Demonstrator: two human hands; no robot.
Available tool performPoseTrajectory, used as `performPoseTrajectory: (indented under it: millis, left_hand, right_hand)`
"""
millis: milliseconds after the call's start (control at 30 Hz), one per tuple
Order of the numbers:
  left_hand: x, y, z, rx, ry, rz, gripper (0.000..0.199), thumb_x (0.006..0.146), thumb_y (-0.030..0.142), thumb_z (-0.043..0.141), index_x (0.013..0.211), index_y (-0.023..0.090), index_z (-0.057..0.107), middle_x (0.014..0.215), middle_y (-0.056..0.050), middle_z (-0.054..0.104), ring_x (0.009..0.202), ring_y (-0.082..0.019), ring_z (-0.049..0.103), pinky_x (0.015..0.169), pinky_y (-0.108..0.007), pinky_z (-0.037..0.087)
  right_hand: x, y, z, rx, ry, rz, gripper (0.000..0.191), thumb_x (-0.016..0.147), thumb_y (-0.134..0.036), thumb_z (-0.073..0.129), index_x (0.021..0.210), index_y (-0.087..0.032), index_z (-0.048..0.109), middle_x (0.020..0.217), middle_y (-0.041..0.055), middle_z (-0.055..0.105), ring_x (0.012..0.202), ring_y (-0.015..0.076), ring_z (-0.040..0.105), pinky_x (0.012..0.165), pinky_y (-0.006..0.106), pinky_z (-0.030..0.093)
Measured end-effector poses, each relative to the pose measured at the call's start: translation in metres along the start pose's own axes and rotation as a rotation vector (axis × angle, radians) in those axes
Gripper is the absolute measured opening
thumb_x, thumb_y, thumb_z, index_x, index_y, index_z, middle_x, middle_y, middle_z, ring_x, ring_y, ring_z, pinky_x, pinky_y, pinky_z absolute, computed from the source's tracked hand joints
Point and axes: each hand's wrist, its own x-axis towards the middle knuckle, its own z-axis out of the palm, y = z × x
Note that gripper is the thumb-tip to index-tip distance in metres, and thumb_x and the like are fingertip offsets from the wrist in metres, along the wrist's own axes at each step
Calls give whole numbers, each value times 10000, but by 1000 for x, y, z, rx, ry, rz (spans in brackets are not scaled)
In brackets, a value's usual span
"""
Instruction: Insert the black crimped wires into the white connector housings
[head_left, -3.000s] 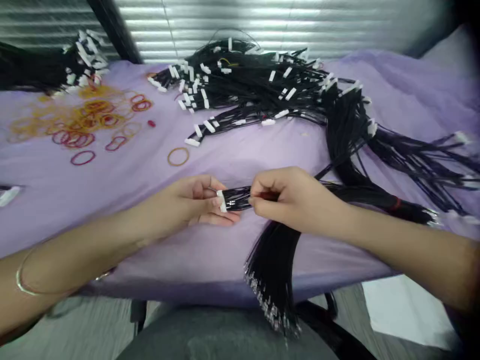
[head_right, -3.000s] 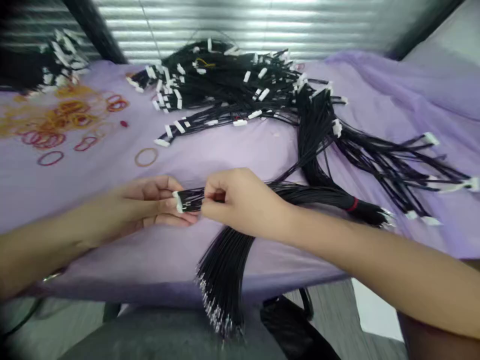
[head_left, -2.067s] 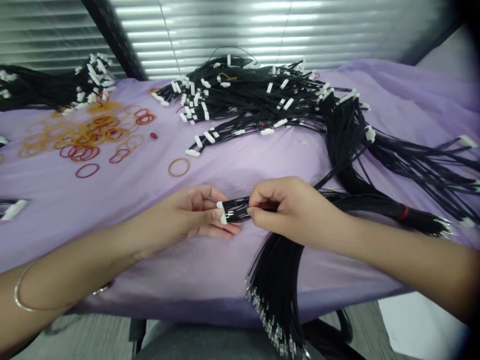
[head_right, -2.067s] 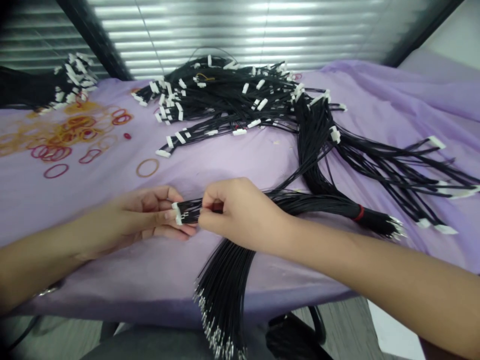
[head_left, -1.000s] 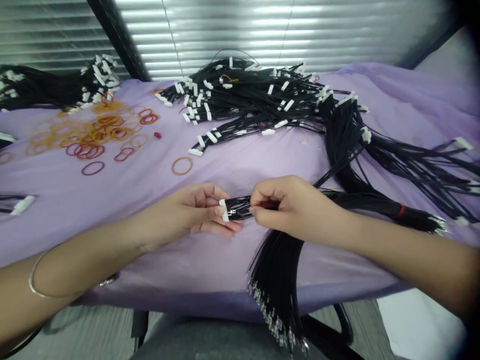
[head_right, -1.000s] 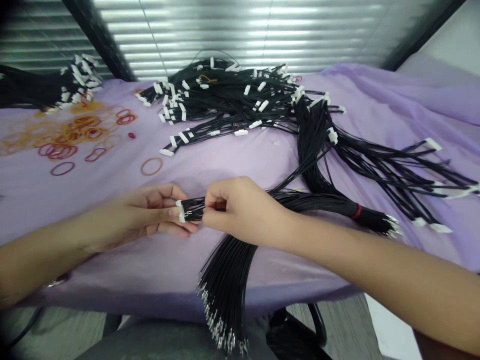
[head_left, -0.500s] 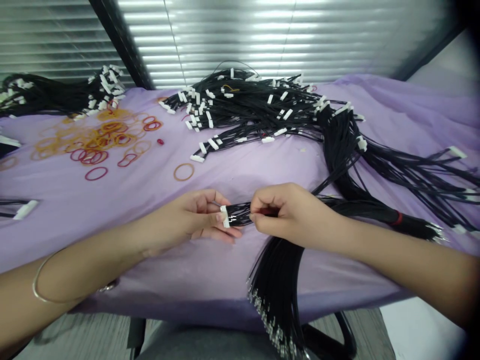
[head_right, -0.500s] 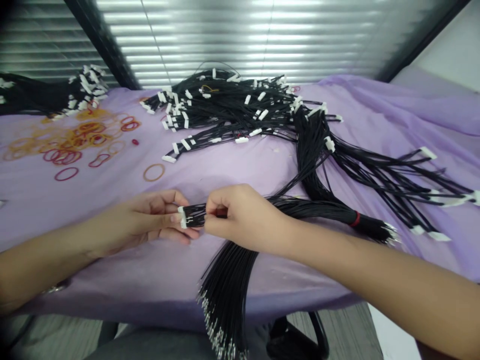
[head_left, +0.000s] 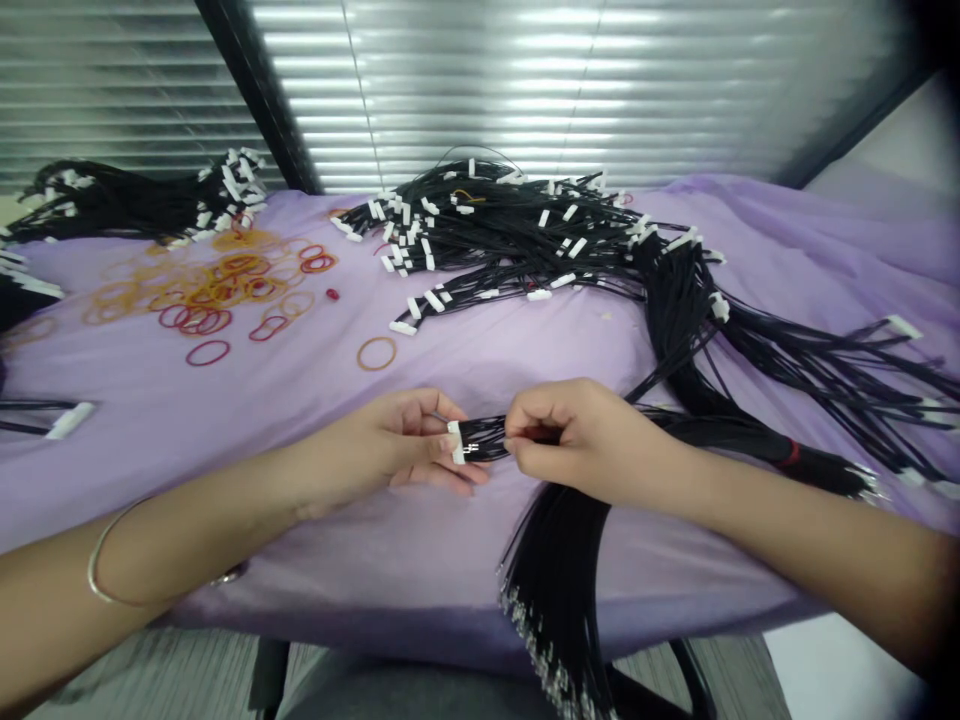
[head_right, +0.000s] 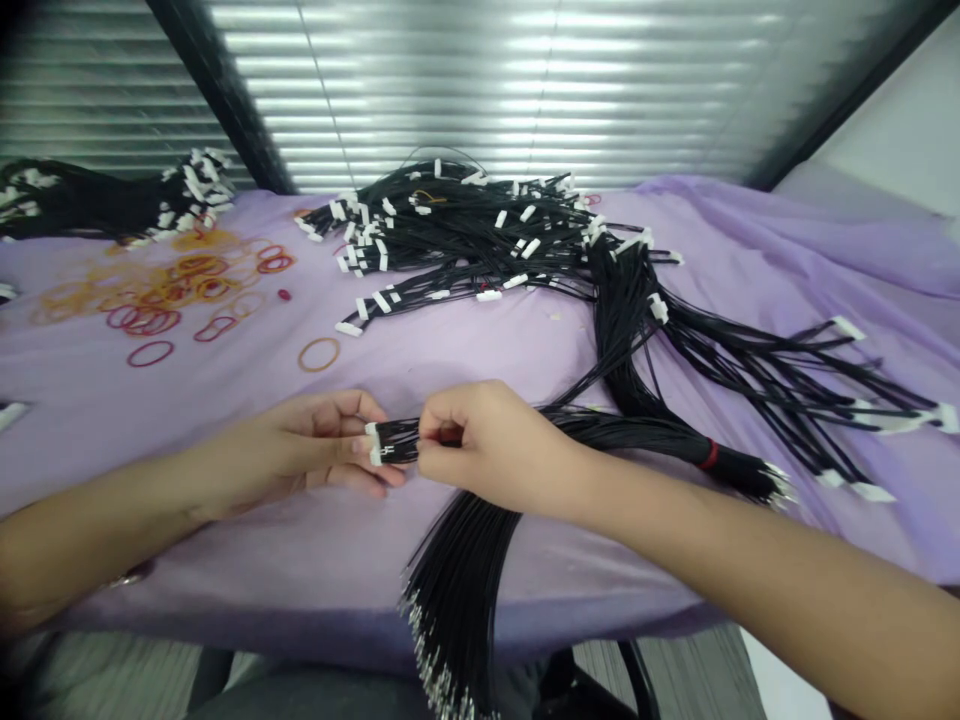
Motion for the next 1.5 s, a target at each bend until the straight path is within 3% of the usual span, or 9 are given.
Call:
performPoseTrajectory:
  millis: [800,1100,1333,1500]
  left_hand:
    - [1,-1,-1,49,-8,14,185,824,128,657,917,143,497,823,-60,722,833,-167,707,762,-286,572]
    - [3,-1,0,91,37,-4,130,851,104,621,899,135,504,816,-38,719,803,-144,712,785,-284,583]
    - [4,-2,6,113,102,-23,127,852,69,596,898,128,494,792,-35,714,770,-136,712,780,-284,580]
    - [4,-3,8,109,122,5,122,843,58,595,892,120,502,785,-32,709,767,-135,711,768,-271,578]
  right_hand:
    - [0,2,8,-76,71,-36,97,743,-140,532,671,-144,597,590,-41,534,541,54,450,512,186,330]
    - [8,3,9,-83,23,-68,146,781,-130,525,671,-144,620,588,-46,565,532,45,459,506,175,324]
    - [9,4,14,-2,17,1,148,813,-170,522,711,-134,623,589,-32,581,497,51,488,484,181,336]
    - [14,2,12,-47,48,-99,175,835,-175,523,702,-122,623,586,-26,582,511,52,490,518,189,353]
